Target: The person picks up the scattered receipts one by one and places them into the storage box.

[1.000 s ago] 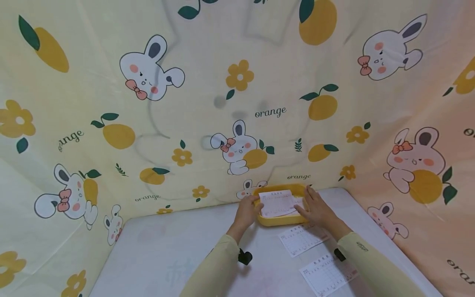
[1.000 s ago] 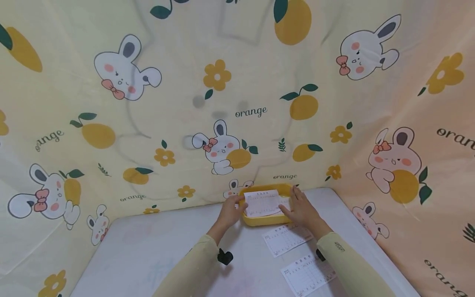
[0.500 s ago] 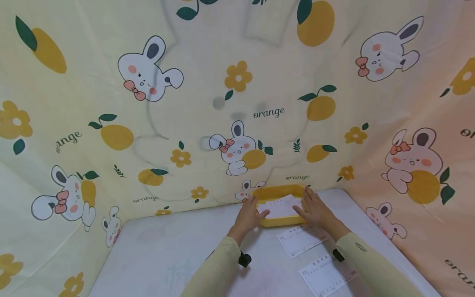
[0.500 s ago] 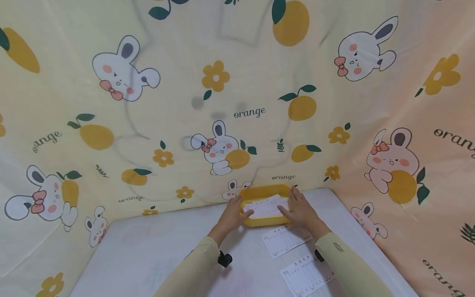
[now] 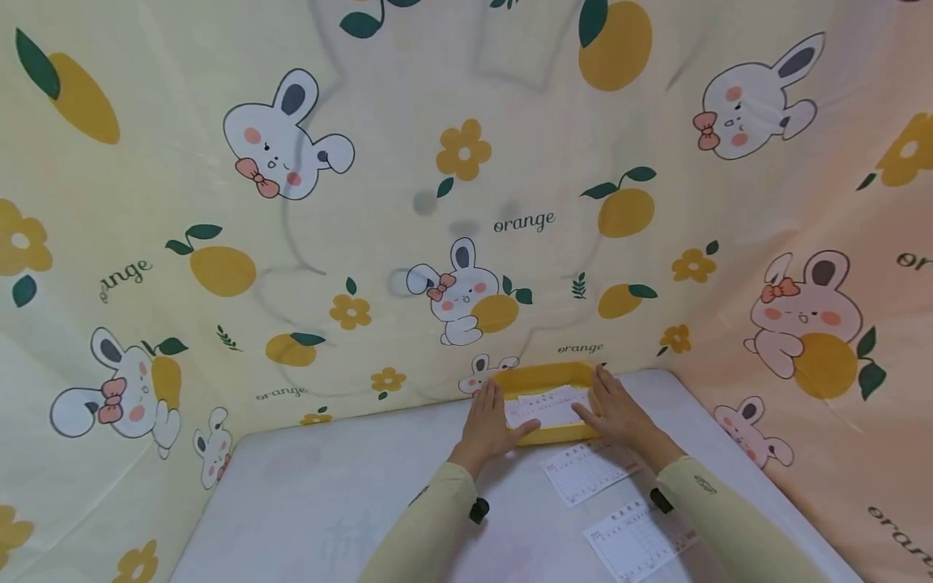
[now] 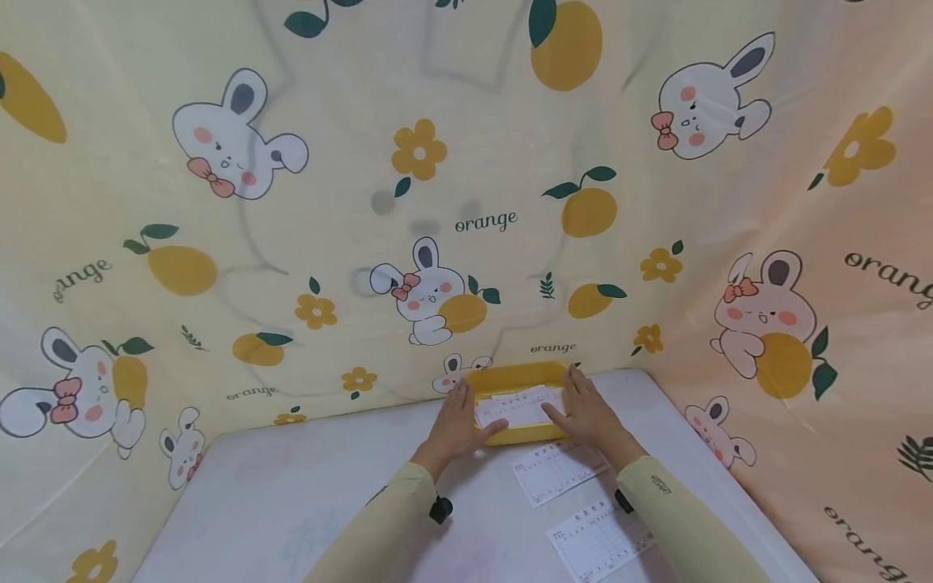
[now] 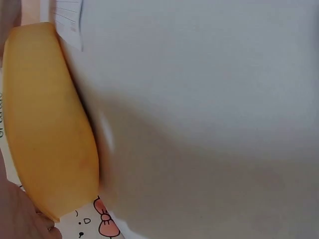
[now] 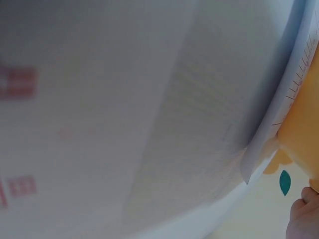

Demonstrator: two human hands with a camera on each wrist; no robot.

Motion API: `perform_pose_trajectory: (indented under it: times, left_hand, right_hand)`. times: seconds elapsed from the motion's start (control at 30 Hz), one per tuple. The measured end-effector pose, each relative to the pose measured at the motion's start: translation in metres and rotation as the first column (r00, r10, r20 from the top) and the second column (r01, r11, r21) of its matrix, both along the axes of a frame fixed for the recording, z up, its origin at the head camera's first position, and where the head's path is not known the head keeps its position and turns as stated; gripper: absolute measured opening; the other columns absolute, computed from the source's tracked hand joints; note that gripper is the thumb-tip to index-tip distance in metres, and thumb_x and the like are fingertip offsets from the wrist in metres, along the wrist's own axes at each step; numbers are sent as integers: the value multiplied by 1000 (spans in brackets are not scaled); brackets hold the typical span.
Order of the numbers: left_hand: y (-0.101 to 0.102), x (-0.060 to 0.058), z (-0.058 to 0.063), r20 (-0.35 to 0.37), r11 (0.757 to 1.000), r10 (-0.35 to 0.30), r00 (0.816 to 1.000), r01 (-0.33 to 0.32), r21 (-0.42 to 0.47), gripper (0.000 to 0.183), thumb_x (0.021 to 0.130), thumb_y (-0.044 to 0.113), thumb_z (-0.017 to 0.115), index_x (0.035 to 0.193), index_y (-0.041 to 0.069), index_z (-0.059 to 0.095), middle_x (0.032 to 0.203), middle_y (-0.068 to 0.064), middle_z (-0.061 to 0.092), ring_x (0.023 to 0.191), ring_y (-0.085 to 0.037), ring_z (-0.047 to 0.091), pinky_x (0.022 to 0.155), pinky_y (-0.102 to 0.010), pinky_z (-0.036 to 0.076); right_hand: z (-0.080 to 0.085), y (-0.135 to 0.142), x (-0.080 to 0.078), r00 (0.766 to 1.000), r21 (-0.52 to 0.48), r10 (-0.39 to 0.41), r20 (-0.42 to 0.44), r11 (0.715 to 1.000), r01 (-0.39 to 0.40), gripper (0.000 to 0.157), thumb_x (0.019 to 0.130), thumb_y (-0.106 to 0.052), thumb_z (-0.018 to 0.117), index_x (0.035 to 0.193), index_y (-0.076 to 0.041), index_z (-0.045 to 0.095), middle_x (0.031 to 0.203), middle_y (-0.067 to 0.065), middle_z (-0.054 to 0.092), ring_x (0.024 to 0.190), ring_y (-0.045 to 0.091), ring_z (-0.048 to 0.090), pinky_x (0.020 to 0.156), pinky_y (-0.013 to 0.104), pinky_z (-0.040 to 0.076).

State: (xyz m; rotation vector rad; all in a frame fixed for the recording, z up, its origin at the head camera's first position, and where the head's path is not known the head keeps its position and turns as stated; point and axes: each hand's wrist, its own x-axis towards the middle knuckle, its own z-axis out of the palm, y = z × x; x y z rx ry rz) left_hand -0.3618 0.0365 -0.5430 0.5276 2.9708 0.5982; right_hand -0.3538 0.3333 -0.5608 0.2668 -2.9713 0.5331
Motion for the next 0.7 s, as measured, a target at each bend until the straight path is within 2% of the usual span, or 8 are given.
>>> perform_pose_trajectory:
  times: [0.13,0.37,0.7]
  left_hand:
    - [-1,1,2,-12,1000,-9,1000,9,-17,121,93,85,51,171,4,8,181,-13,0,167,-28,2,133,-43,6]
    - [-4,10,13,-29,1000,13,999,-13,5,122,93,84,54,170,-1,14,180,-17,7,166,-32,11,133,-44,12]
    - [-3,7,7,-20,1000,13,1000,-13,-4,125,90,87,53,171,2,11,180,-14,5,167,-31,7,133,-44,10]
  right_hand:
    - [1,-1,0,1000,0,-3,0,1000,3,103,107,-63,53,166,11,12,176,29,4,159,55,13,125,69,18]
    - [5,-4,3,1000,4,-2,19,1000,2,106,106,-67,50,166,11,10,176,29,4,160,55,12,125,68,18]
    - [8,-6,6,1000,5,22,-2,1000,-22,104,106,-65,51,165,12,14,176,29,6,159,56,13,125,70,19]
